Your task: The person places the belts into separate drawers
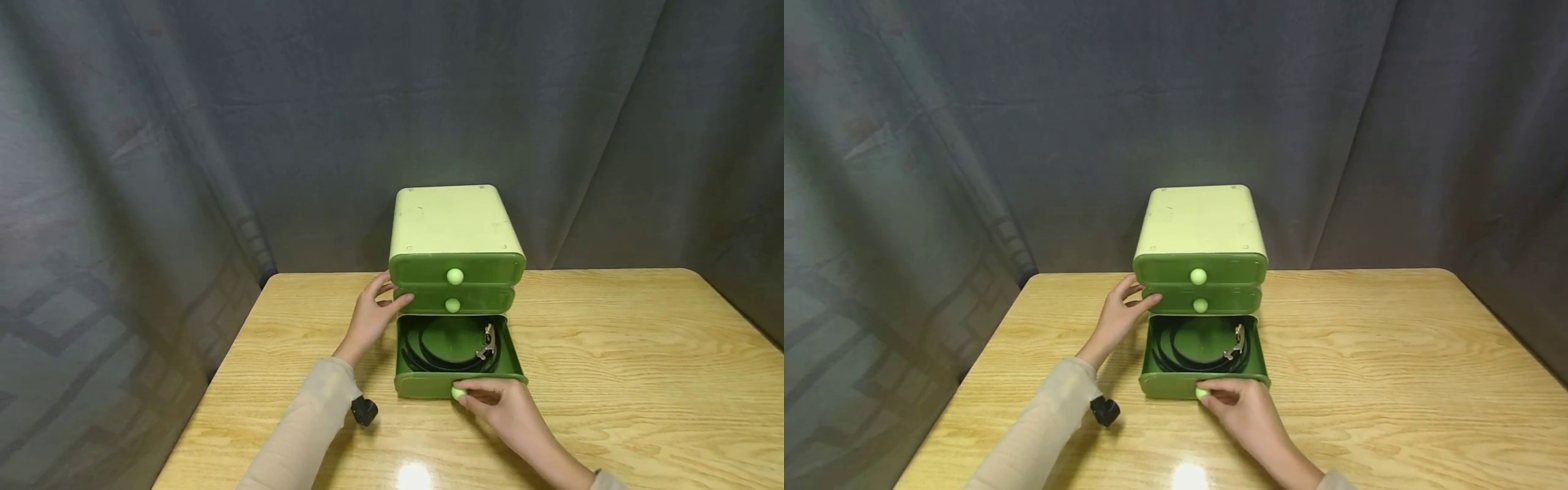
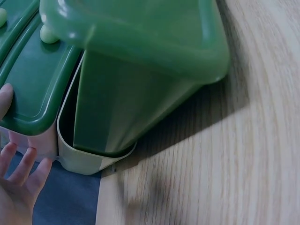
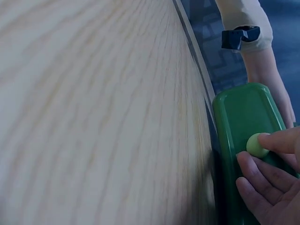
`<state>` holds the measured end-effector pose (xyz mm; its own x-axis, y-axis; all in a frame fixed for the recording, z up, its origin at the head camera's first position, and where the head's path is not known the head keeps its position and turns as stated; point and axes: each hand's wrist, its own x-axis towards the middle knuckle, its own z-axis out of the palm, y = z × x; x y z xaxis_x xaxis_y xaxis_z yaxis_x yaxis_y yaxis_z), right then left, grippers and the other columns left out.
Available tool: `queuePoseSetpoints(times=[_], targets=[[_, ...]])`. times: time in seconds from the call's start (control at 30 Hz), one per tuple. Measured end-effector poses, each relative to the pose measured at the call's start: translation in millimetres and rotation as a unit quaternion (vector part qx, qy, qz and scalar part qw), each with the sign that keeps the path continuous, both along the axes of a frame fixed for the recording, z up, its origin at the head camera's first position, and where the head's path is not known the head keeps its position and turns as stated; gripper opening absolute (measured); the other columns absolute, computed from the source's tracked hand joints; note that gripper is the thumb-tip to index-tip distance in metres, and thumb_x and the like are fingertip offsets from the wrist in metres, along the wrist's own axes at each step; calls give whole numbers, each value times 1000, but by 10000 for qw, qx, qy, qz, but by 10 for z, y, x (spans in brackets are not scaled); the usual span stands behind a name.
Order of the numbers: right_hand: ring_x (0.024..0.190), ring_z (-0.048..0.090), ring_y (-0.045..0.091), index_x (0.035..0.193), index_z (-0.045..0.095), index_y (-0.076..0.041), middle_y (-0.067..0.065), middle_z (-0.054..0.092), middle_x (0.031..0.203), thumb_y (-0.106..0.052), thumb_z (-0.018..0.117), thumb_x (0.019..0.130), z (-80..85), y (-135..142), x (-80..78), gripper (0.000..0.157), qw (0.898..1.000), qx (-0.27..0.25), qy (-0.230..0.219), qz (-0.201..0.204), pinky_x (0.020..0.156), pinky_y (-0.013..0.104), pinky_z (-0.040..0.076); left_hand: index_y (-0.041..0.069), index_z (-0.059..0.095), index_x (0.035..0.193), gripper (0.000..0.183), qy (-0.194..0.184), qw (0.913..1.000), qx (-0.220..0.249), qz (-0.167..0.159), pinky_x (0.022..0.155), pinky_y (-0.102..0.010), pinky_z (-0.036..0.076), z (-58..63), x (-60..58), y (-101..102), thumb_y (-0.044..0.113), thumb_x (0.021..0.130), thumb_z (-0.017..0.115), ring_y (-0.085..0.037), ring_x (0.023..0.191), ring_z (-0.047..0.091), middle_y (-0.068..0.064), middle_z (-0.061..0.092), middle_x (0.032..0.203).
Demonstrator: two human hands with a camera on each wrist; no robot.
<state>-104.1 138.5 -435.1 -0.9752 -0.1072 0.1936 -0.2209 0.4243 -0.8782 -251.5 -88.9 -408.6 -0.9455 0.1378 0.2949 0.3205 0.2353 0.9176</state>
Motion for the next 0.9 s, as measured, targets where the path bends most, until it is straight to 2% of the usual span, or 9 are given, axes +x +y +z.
queuePoseSetpoints(times=[0.17, 0.4, 0.67, 0.73, 0.9], targets=[[85, 72, 14, 96, 80, -12, 6, 75, 99, -3, 79, 81, 5, -20, -60, 17, 9998, 3, -147, -118, 72, 20, 56, 23, 58, 138, 51, 11, 10000, 8, -4, 96, -40, 49, 6, 6, 3, 25, 90, 75, -20, 126, 52, 5, 52, 142], [86, 72, 16, 95, 80, -11, 5, 75, 96, -2, 80, 81, -27, -45, -146, 17, 9997, 94, 27, -240, 73, 20, 56, 25, 59, 137, 49, 21, 10000, 70, -55, 97, -42, 49, 10, 29, -8, 27, 90, 75, -20, 127, 51, 6, 52, 142], [81, 70, 12, 95, 80, -10, 4, 75, 93, -5, 82, 80, -22, -80, -239, 17, 9985, -120, -235, -475, 72, 21, 57, 21, 59, 137, 50, 46, 9998, 134, -123, 99, -46, 47, 14, 30, -12, 25, 91, 74, -25, 130, 49, 2, 49, 146], [81, 70, 12, 96, 80, -9, 5, 75, 94, -6, 82, 80, -24, -82, -256, 16, 9984, -111, -242, -500, 71, 22, 57, 18, 58, 138, 50, -10, 9998, 138, -122, 99, -47, 47, 38, 56, -8, 23, 91, 74, -27, 131, 48, -1, 47, 148], [82, 71, 13, 96, 80, -9, 5, 75, 95, -3, 82, 79, -48, -87, -320, 17, 9984, -19, -177, -544, 73, 22, 57, 8, 58, 137, 47, -50, 9998, 144, -145, 98, -47, 48, 226, 215, 12, 12, 92, 72, -33, 130, 48, -9, 47, 149]])
